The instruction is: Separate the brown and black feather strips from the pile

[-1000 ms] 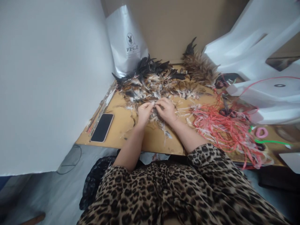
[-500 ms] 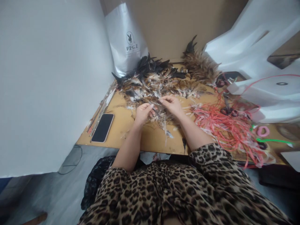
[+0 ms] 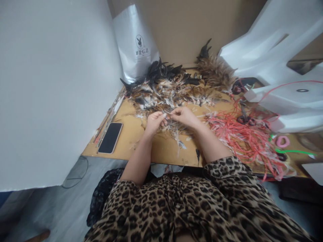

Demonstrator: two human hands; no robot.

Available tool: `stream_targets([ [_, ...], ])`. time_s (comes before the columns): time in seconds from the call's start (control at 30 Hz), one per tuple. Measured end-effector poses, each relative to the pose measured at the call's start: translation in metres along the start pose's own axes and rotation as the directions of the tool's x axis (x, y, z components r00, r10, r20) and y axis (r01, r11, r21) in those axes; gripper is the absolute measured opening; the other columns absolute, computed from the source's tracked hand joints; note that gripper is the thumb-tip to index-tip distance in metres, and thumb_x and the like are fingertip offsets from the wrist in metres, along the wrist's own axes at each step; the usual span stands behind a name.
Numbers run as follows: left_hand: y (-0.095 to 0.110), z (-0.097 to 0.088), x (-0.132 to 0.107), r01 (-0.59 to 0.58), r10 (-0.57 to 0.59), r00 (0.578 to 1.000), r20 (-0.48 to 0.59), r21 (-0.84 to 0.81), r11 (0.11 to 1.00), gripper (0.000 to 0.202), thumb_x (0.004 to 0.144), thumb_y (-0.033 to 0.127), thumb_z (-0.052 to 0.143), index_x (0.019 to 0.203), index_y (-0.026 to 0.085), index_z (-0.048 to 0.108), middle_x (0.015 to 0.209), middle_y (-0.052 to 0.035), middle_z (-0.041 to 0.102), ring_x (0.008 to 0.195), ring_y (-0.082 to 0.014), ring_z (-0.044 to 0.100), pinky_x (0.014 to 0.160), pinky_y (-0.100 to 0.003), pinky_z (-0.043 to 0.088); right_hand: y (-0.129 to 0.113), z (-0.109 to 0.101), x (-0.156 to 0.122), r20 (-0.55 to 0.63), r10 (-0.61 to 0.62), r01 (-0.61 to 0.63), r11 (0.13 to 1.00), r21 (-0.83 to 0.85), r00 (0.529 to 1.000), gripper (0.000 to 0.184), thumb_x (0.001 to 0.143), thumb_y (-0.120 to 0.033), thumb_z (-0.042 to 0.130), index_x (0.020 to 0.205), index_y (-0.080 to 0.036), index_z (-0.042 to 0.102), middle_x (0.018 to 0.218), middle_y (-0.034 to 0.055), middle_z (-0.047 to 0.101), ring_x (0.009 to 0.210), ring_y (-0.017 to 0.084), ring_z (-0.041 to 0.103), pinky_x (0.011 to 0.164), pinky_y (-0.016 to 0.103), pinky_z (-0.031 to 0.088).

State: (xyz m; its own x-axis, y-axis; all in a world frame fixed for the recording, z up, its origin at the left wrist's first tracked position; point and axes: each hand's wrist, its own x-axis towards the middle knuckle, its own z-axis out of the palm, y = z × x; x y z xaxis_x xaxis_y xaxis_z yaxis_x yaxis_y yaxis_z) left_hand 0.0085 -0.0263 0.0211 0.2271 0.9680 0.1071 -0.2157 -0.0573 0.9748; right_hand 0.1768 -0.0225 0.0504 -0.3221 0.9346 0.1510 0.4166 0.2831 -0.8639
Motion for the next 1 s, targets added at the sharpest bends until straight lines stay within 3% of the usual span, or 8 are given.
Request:
stream_targets([
  [0.2,0.0002,-0.0002,0.0004,0.023,-0.023,0.999,-0.025,-0.013,1.000,0.027,0.065,0.038,0.065,0.070,0.013,0.057,0.067,-0.0022,0.064,0.045,-0.0045,0.051,0.040,-0.017,0.036,0.0066,0.0047,0.0014,-0.053,0.015,-0.015,1.000,0.012,0.998,0.025,0.069,-0.032,0.055,0.079,-0.012,0.065,0.062,-0.0002,0.058,0.055,0.009,0.047,0.052,0.020,0.035],
  [0.33,0.0006,0.0000,0.0004,0.015,-0.014,0.999,-0.032,0.030,0.999,0.027,0.066,0.039,0.065,0.069,0.013,0.057,0.059,-0.0013,0.061,0.044,-0.0051,0.050,0.040,-0.017,0.035,0.0056,0.0039,-0.0008,-0.140,-0.118,0.102,0.988,-0.115,0.983,0.030,0.069,-0.026,0.057,0.096,-0.015,0.062,0.076,0.0019,0.061,0.059,0.010,0.049,0.056,0.022,0.039],
  [0.43,0.0011,0.0004,0.0001,0.004,-0.001,1.000,-0.024,0.086,0.996,0.026,0.067,0.038,0.065,0.069,0.013,0.058,0.054,-0.0005,0.059,0.041,-0.0048,0.048,0.040,-0.017,0.034,0.0019,0.0038,-0.0032,-0.164,-0.272,0.210,0.924,-0.319,0.948,0.019,0.073,-0.025,0.054,0.086,-0.017,0.066,0.081,0.0046,0.062,0.068,0.013,0.053,0.065,0.025,0.040],
  [0.53,0.0011,0.0004,0.0002,0.008,-0.005,1.000,-0.022,0.110,0.994,0.025,0.067,0.037,0.064,0.068,0.013,0.058,0.053,-0.0003,0.059,0.038,-0.0041,0.046,0.040,-0.017,0.033,0.0009,0.0040,-0.0032,-0.184,-0.303,0.221,0.904,-0.366,0.935,0.019,0.076,-0.029,0.052,0.077,-0.019,0.068,0.081,0.0055,0.062,0.075,0.015,0.054,0.071,0.027,0.039],
  [0.6,0.0006,-0.0002,0.0006,0.008,-0.006,1.000,-0.026,0.089,0.996,0.026,0.068,0.038,0.064,0.068,0.013,0.058,0.055,-0.0009,0.060,0.039,-0.0044,0.046,0.039,-0.017,0.034,0.0021,0.0034,-0.0019,-0.256,-0.247,0.169,0.942,-0.291,0.935,0.021,0.076,-0.032,0.053,0.073,-0.018,0.069,0.075,0.0043,0.061,0.071,0.014,0.053,0.068,0.026,0.039],
  [0.7,-0.0008,-0.0021,0.0016,-0.005,0.006,0.998,-0.055,0.023,1.000,0.027,0.067,0.039,0.064,0.069,0.013,0.058,0.061,-0.0015,0.061,0.043,-0.0047,0.049,0.040,-0.017,0.035,0.0032,0.0013,-0.0001,-0.278,-0.001,0.007,1.000,0.019,0.961,0.029,0.073,-0.041,0.057,0.069,-0.015,0.068,0.054,-0.0007,0.054,0.053,0.010,0.045,0.053,0.024,0.034],
  [0.8,-0.0022,-0.0041,0.0026,-0.002,0.001,0.996,-0.089,-0.008,1.000,0.028,0.066,0.040,0.064,0.070,0.013,0.057,0.061,-0.0007,0.061,0.042,-0.0038,0.048,0.040,-0.016,0.035,0.0019,-0.0004,-0.0005,-0.125,0.230,-0.190,0.944,0.269,0.965,0.034,0.065,-0.046,0.063,0.068,-0.013,0.066,0.039,-0.0061,0.040,0.038,0.005,0.029,0.041,0.021,0.022],
  [1.0,-0.0022,-0.0042,0.0035,-0.006,-0.001,0.993,-0.121,-0.058,0.998,0.028,0.065,0.040,0.065,0.070,0.014,0.055,0.062,0.0000,0.061,0.042,-0.0037,0.048,0.040,-0.016,0.034,0.0024,0.0078,-0.0006,0.134,0.253,-0.286,0.865,0.413,0.958,0.028,0.059,-0.039,0.070,0.069,-0.013,0.065,0.050,-0.0014,0.057,0.037,0.003,0.039,0.035,0.017,0.027],
])
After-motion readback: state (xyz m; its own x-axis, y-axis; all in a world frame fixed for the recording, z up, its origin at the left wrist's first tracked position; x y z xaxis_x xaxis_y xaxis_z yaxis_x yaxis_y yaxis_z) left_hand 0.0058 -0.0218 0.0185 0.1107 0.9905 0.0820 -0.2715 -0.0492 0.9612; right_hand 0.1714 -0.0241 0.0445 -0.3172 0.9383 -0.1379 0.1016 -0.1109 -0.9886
